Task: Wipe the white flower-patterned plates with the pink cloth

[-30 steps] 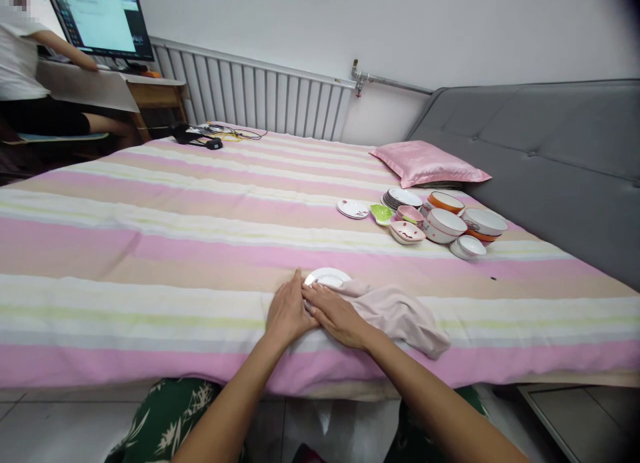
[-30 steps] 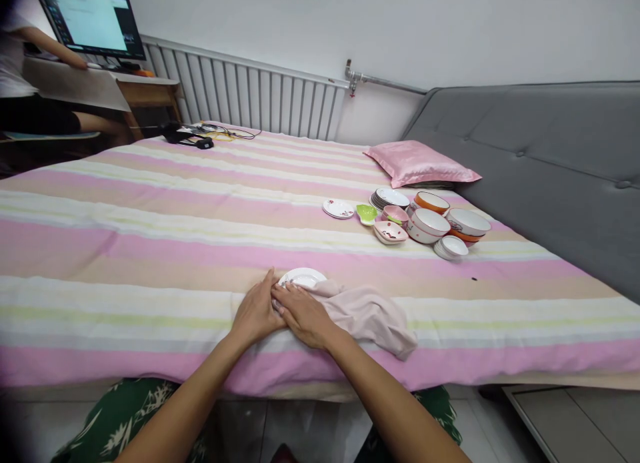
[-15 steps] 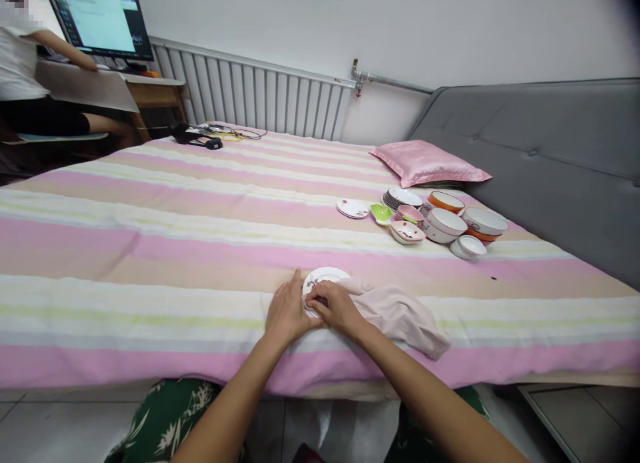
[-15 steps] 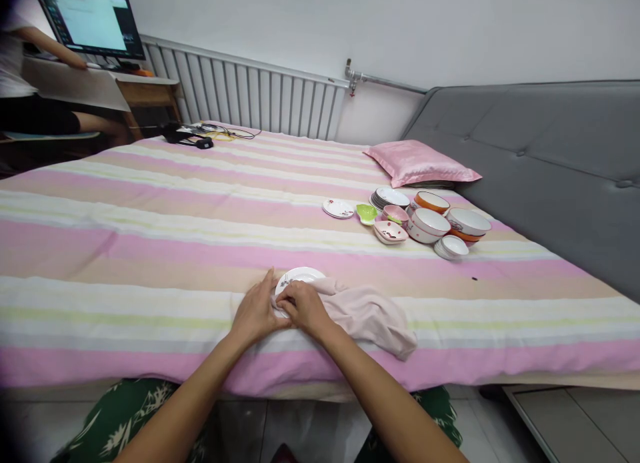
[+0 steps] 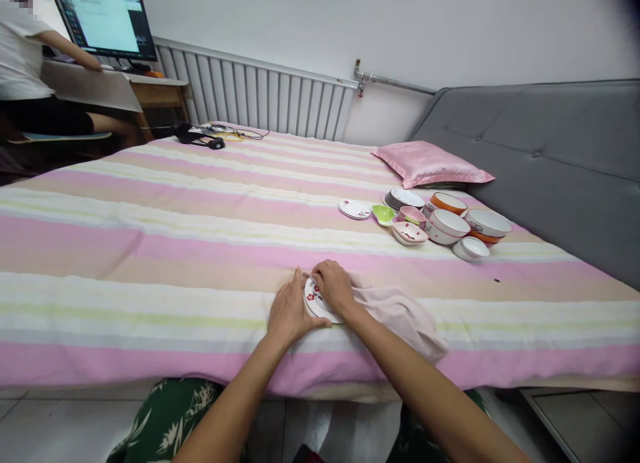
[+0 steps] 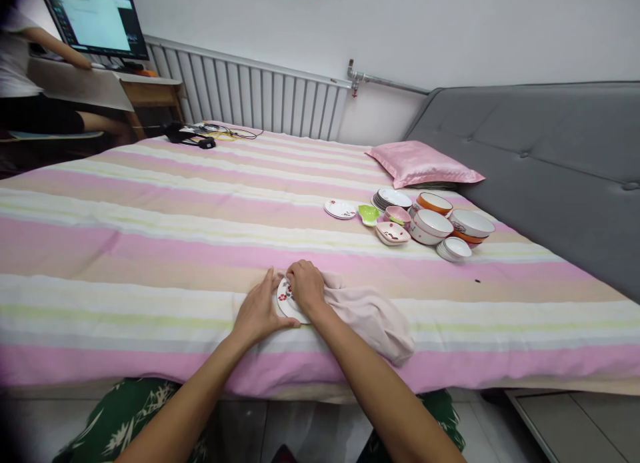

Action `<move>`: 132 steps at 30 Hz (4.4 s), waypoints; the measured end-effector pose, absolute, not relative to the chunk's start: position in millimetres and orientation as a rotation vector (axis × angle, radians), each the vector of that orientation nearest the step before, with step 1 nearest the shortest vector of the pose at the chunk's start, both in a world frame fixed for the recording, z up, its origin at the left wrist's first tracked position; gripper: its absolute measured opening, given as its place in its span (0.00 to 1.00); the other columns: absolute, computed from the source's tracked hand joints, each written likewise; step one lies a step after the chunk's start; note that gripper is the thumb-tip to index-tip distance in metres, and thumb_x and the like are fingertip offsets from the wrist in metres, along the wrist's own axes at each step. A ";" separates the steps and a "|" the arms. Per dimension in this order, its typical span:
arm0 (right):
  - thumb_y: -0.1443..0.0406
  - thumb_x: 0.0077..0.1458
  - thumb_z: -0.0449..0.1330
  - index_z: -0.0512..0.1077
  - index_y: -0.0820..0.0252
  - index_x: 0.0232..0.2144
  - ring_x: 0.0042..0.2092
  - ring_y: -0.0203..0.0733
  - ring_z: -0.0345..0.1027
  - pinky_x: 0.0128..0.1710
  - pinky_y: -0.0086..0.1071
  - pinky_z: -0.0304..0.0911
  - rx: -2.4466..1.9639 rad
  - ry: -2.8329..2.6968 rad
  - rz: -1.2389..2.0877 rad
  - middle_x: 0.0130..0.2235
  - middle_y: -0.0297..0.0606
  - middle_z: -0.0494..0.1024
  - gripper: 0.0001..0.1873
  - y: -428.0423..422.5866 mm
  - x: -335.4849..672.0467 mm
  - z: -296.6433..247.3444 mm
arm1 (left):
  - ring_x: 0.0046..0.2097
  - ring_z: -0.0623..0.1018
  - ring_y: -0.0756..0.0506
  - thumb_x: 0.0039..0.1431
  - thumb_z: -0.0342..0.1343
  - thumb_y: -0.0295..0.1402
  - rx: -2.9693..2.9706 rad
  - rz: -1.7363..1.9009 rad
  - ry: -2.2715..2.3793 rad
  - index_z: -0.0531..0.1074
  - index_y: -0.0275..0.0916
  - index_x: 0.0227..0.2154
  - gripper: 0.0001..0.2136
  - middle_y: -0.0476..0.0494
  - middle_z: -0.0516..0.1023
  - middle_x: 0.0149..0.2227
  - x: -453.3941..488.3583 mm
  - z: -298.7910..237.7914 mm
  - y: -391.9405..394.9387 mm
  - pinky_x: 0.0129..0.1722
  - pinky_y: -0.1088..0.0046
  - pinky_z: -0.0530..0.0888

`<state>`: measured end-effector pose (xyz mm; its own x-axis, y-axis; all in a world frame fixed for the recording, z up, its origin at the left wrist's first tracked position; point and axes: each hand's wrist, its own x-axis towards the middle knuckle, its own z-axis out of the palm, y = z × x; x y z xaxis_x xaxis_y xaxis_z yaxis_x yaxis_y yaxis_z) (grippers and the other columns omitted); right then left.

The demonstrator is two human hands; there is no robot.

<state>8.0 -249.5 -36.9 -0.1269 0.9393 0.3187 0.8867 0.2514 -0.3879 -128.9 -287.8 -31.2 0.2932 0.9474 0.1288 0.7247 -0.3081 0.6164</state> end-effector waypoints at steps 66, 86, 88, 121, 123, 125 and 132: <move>0.64 0.57 0.42 0.62 0.57 0.36 0.27 0.38 0.64 0.27 0.27 0.55 -1.552 -1.997 0.301 0.26 0.32 0.71 0.11 -286.4 46.6 5.5 | 0.28 0.75 0.50 0.55 0.47 0.36 1.901 1.127 1.351 0.67 0.40 0.27 0.08 0.52 0.73 0.24 -150.7 -11.2 -280.6 0.28 0.78 0.68; 0.68 0.53 0.49 0.65 0.58 0.29 0.30 0.42 0.63 0.32 0.32 0.50 -1.669 -2.187 -0.046 0.28 0.40 0.73 0.05 -304.3 37.2 37.7 | 0.37 0.74 0.48 0.57 0.46 0.32 2.096 1.158 1.252 0.70 0.43 0.39 0.10 0.49 0.76 0.38 -148.7 3.6 -290.8 0.36 0.75 0.69; 0.68 0.54 0.48 0.65 0.59 0.31 0.32 0.42 0.63 0.33 0.32 0.50 -1.642 -2.240 -0.062 0.29 0.40 0.73 0.06 -305.1 33.3 41.7 | 0.40 0.74 0.48 0.58 0.44 0.31 2.163 1.123 1.213 0.69 0.44 0.42 0.12 0.49 0.76 0.40 -149.1 3.4 -291.2 0.38 0.75 0.68; 0.74 0.52 0.47 0.69 0.58 0.37 0.39 0.36 0.67 0.41 0.29 0.60 -1.035 -2.218 0.329 0.37 0.35 0.75 0.14 -289.3 0.9 71.7 | 0.27 0.72 0.46 0.50 0.44 0.25 2.273 1.081 1.361 0.66 0.39 0.25 0.07 0.46 0.72 0.24 -152.3 -5.9 -288.4 0.27 0.73 0.64; 0.73 0.53 0.47 0.68 0.59 0.40 0.42 0.37 0.66 0.43 0.31 0.59 -1.018 -2.341 0.258 0.40 0.37 0.74 0.15 -294.7 2.6 69.7 | 0.27 0.73 0.46 0.50 0.44 0.26 2.265 1.082 1.369 0.67 0.39 0.27 0.07 0.46 0.73 0.25 -152.0 -7.0 -287.7 0.27 0.74 0.64; 0.72 0.54 0.47 0.66 0.60 0.43 0.43 0.38 0.65 0.43 0.32 0.58 -1.023 -2.424 0.161 0.42 0.39 0.73 0.15 -297.7 4.4 66.4 | 0.27 0.73 0.46 0.51 0.44 0.26 2.256 1.081 1.380 0.68 0.38 0.28 0.07 0.45 0.73 0.25 -151.5 -7.9 -287.2 0.27 0.73 0.64; 0.72 0.56 0.48 0.65 0.60 0.40 0.38 0.39 0.64 0.39 0.32 0.55 -1.127 -2.568 -0.310 0.36 0.39 0.73 0.10 -292.1 8.7 49.2 | 0.27 0.73 0.47 0.55 0.45 0.29 2.246 1.043 1.386 0.69 0.38 0.31 0.07 0.46 0.75 0.26 -151.1 -7.6 -287.6 0.28 0.74 0.64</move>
